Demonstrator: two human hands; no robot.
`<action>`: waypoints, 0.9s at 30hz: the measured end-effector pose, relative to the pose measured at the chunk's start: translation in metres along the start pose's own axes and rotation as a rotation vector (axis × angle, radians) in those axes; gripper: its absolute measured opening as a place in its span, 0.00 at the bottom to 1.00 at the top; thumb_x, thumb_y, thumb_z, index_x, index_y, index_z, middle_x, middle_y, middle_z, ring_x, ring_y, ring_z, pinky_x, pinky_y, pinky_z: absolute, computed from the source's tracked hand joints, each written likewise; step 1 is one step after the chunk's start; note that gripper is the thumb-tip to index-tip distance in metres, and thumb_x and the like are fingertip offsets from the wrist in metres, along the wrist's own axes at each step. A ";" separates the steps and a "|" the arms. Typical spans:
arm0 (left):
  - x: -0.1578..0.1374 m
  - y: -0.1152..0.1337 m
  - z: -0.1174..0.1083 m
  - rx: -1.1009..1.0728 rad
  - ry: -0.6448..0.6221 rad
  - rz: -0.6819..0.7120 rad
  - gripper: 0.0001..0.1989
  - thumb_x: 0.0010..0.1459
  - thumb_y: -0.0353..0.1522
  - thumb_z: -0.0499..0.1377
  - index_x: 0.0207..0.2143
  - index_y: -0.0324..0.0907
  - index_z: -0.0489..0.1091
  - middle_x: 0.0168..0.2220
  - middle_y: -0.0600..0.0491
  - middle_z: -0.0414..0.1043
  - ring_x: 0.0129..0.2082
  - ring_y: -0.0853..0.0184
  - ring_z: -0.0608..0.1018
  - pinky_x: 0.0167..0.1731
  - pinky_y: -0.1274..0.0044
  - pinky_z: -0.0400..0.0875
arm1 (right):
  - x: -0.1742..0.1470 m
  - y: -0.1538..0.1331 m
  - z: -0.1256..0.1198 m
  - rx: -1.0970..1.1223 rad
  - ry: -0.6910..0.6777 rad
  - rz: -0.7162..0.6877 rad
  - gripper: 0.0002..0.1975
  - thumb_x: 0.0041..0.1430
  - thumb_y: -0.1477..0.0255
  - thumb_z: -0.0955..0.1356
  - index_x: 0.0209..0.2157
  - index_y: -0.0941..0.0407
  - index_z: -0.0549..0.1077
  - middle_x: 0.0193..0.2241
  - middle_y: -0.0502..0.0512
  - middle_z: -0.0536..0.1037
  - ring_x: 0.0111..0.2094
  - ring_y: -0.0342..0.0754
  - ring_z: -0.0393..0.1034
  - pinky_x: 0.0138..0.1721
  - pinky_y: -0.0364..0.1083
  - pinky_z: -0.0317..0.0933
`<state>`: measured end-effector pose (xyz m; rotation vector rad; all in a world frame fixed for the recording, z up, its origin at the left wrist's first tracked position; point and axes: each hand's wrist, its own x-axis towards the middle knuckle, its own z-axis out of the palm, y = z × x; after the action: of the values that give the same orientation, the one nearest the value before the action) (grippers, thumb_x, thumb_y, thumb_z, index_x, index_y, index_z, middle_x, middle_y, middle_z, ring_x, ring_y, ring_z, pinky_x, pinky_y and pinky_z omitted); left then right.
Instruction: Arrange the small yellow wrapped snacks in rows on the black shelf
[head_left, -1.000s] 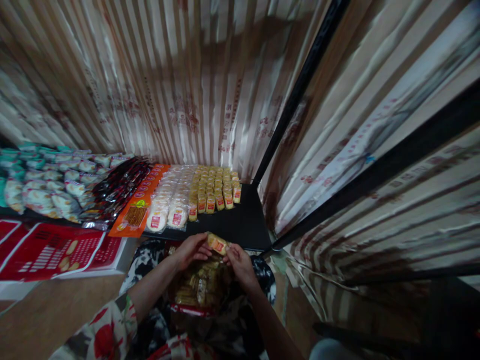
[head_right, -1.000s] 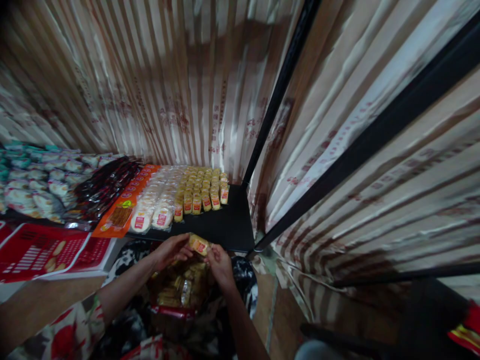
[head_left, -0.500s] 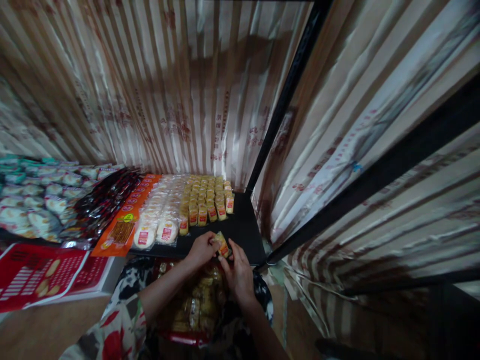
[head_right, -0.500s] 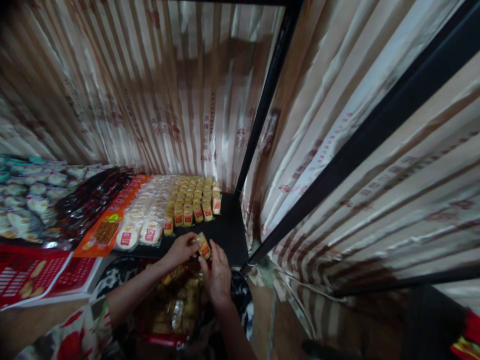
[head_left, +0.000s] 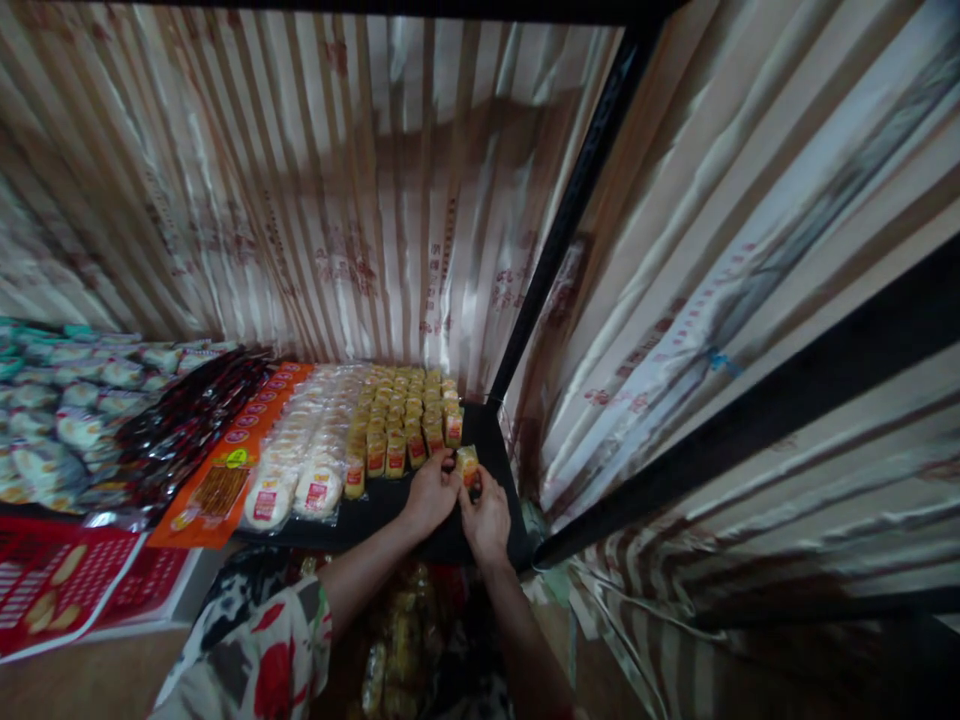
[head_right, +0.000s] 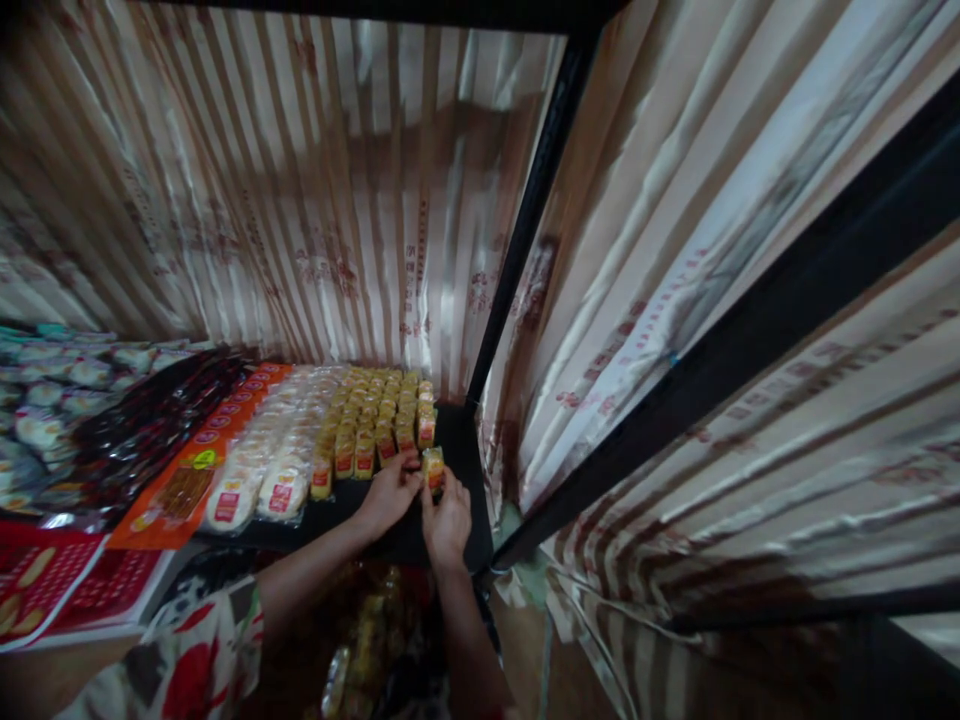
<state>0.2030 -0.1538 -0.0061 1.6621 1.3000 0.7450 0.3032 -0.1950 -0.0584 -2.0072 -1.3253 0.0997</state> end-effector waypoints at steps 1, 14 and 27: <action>0.002 0.001 0.002 0.010 0.018 0.016 0.19 0.53 0.26 0.51 0.49 0.40 0.63 0.47 0.49 0.69 0.37 0.70 0.74 0.43 0.78 0.67 | 0.007 0.000 0.002 0.006 0.004 0.014 0.24 0.56 0.63 0.60 0.49 0.64 0.66 0.36 0.62 0.75 0.38 0.52 0.66 0.41 0.47 0.60; 0.015 -0.012 0.018 0.122 0.059 0.083 0.22 0.52 0.21 0.47 0.49 0.37 0.65 0.55 0.47 0.63 0.56 0.65 0.65 0.58 0.72 0.56 | 0.057 0.002 0.036 0.015 0.056 -0.003 0.23 0.56 0.64 0.60 0.48 0.64 0.68 0.37 0.65 0.74 0.41 0.55 0.66 0.43 0.51 0.59; 0.016 -0.040 0.033 0.166 0.004 0.281 0.29 0.49 0.20 0.45 0.55 0.34 0.60 0.59 0.45 0.57 0.59 0.65 0.59 0.60 0.69 0.54 | 0.057 0.013 0.047 0.281 0.052 0.043 0.22 0.56 0.65 0.58 0.46 0.62 0.70 0.38 0.64 0.74 0.39 0.53 0.69 0.43 0.51 0.62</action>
<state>0.2180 -0.1447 -0.0573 2.0053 1.1694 0.8218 0.3197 -0.1259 -0.0830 -1.7885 -1.1663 0.2387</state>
